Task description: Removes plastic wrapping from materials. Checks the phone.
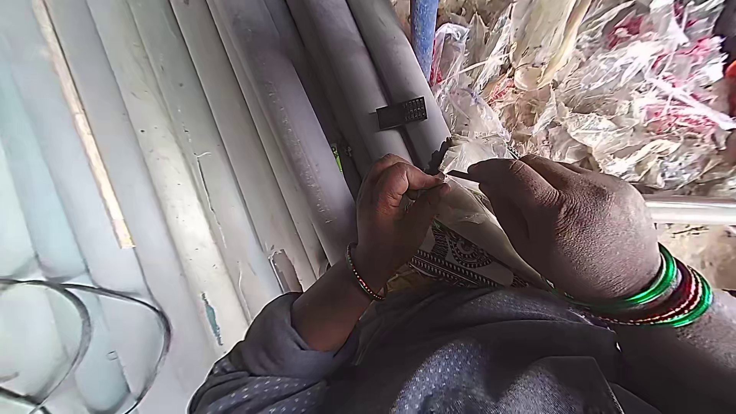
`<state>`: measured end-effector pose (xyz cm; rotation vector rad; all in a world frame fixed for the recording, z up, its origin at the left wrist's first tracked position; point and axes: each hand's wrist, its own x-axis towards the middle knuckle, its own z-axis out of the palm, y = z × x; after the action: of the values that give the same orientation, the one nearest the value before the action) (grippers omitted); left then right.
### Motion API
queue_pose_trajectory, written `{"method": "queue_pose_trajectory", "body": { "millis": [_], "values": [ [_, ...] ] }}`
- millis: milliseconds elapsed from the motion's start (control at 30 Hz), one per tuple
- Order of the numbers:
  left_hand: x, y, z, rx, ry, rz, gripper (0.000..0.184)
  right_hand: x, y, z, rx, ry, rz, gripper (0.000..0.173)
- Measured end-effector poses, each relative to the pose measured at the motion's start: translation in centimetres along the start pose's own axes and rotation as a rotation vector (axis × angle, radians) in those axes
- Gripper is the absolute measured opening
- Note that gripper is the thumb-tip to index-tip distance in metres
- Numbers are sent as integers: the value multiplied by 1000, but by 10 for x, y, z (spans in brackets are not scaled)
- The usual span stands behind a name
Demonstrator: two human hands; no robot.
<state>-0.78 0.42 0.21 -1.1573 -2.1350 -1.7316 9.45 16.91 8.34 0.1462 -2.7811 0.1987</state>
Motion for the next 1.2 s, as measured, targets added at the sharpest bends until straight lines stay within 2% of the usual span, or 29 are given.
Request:
{"method": "queue_pose_trajectory", "body": {
  "millis": [267,533,700,933,1200],
  "values": [
    [-3,-7,1,-53,5,30,6,0,-7,1,-86,-13,-34,23],
    [-6,-13,2,-30,13,103,9,-30,3,-15,-105,-74,18,24],
    [-7,-11,3,-41,19,75,10,-14,-2,-13,-42,-5,-2,30],
    [-7,-13,1,-2,21,105,8,-2,-9,4,-62,-9,-59,38],
    [-14,-21,-5,-29,-20,214,15,-24,2,-11,-102,-67,-36,33]
  ]
}}
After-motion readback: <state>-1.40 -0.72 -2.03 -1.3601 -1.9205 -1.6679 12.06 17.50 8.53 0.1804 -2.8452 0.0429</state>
